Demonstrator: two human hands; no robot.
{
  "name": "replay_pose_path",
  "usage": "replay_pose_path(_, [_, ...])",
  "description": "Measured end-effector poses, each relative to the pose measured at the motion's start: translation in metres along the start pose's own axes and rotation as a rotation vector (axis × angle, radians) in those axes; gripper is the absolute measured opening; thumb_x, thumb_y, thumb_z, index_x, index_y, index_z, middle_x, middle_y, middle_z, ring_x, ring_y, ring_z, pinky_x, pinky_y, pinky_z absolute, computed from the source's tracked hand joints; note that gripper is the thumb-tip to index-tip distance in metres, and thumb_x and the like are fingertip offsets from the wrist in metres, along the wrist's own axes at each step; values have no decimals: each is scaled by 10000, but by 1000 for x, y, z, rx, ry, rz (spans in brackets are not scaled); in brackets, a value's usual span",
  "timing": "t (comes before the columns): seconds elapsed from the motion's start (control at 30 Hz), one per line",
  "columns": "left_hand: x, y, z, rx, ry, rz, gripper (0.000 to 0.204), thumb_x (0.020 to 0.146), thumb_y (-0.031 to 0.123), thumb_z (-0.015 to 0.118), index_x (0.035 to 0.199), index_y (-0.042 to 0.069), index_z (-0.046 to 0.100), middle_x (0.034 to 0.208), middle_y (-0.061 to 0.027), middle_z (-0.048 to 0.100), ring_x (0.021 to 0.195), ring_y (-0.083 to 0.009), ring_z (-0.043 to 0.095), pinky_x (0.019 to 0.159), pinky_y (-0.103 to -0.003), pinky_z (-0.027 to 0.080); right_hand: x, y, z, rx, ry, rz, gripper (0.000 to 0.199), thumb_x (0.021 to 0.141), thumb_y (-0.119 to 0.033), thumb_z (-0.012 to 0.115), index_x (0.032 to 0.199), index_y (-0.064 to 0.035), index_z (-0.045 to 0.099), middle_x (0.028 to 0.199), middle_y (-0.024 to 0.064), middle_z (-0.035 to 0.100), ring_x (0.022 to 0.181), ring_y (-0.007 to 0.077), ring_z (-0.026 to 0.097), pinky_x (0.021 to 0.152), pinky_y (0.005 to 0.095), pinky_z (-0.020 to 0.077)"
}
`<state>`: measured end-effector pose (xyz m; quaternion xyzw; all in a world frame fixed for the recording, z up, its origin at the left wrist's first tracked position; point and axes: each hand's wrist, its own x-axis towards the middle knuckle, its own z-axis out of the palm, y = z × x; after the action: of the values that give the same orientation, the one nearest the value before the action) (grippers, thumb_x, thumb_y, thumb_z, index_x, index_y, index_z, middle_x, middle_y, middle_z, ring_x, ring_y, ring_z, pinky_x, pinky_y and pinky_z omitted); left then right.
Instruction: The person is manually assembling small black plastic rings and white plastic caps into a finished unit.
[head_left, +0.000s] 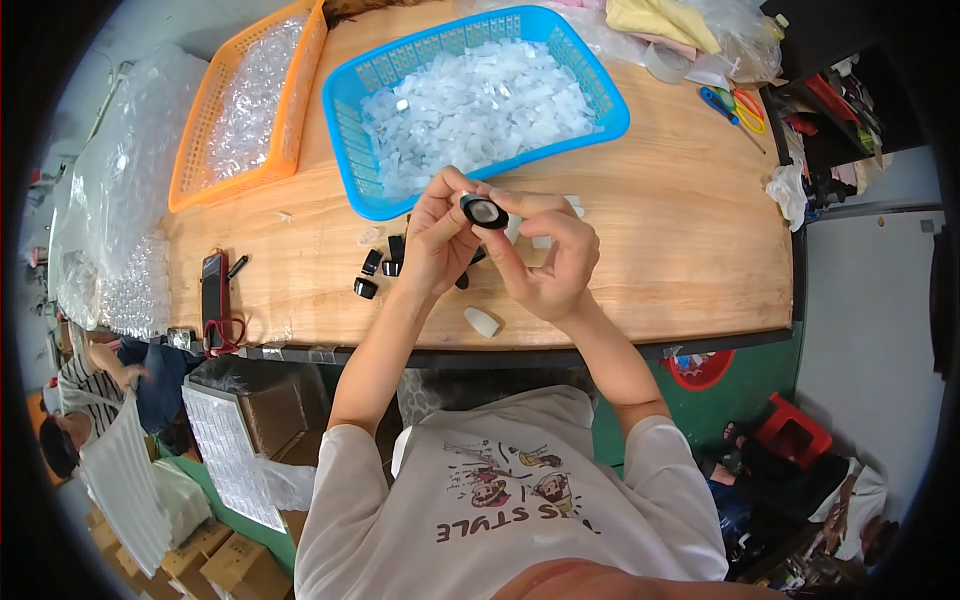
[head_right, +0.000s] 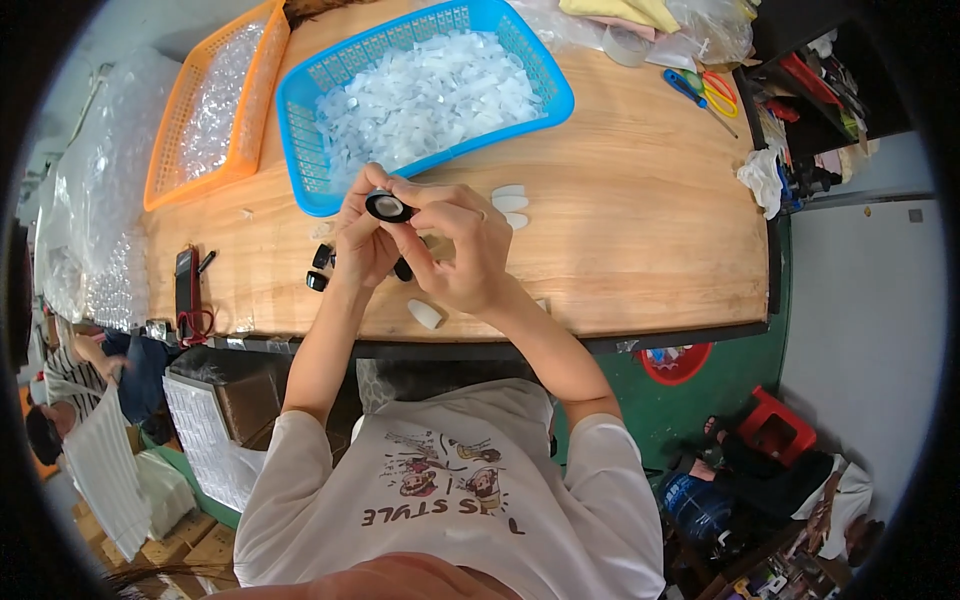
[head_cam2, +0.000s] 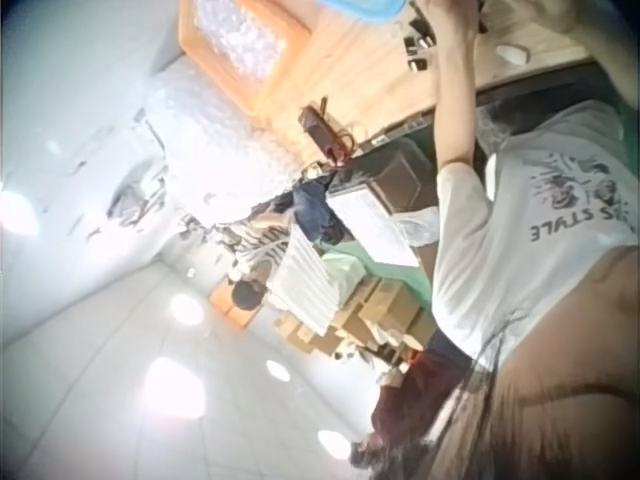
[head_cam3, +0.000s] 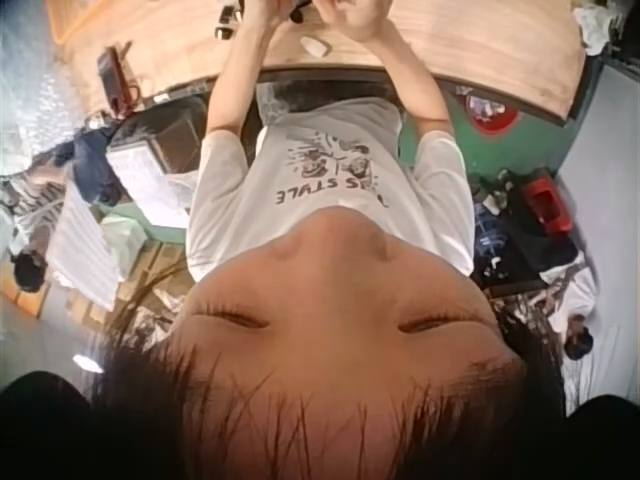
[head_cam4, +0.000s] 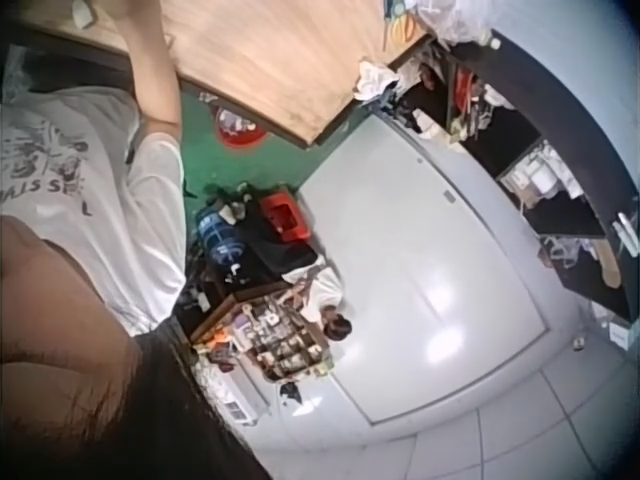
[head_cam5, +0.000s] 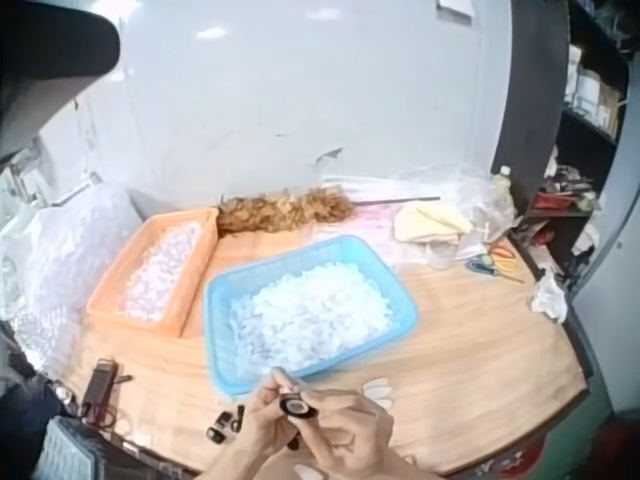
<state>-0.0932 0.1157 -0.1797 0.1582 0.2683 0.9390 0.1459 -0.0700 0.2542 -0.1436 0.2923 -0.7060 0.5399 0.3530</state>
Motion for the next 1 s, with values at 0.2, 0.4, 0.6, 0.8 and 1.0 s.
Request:
replay_pose_path(0.2, [0,0,-2,-21,-11,-15,62,953,76,529,1002,54,498,1060,-102,596,944,-166,621,795,-288,552,0,-1,-2,-14,-8,16,399,770,40,736,980,-40,407,1022,211,646,922,257,664,744,303,530])
replay_pose_path(0.4, [-1,0,-6,91,-29,24,186,976,207,519,1043,34,502,1056,-133,621,939,-190,634,796,-310,549,-2,4,1,116,90,130,401,774,13,743,1021,-35,431,1004,176,643,884,225,656,731,306,521])
replay_pose_path(0.6, [4,12,8,215,-3,11,530,999,473,341,1153,-8,500,1071,-187,631,943,-262,641,841,-388,512,12,8,-9,709,249,776,448,817,-32,720,1124,-50,394,994,110,580,913,183,614,819,330,498])
replay_pose_path(0.8, [3,12,5,366,44,14,489,991,435,371,1156,-7,503,1032,-182,633,931,-255,641,844,-384,508,8,20,-9,954,261,966,407,840,-46,694,1135,-65,416,993,85,597,920,161,607,876,358,469])
replay_pose_path(1.0, [5,19,15,700,245,26,239,904,68,607,1114,-29,548,985,-112,632,869,-166,634,779,-291,521,5,24,-4,451,-93,756,472,790,-82,737,1150,-56,434,993,76,634,1006,177,613,907,322,453])
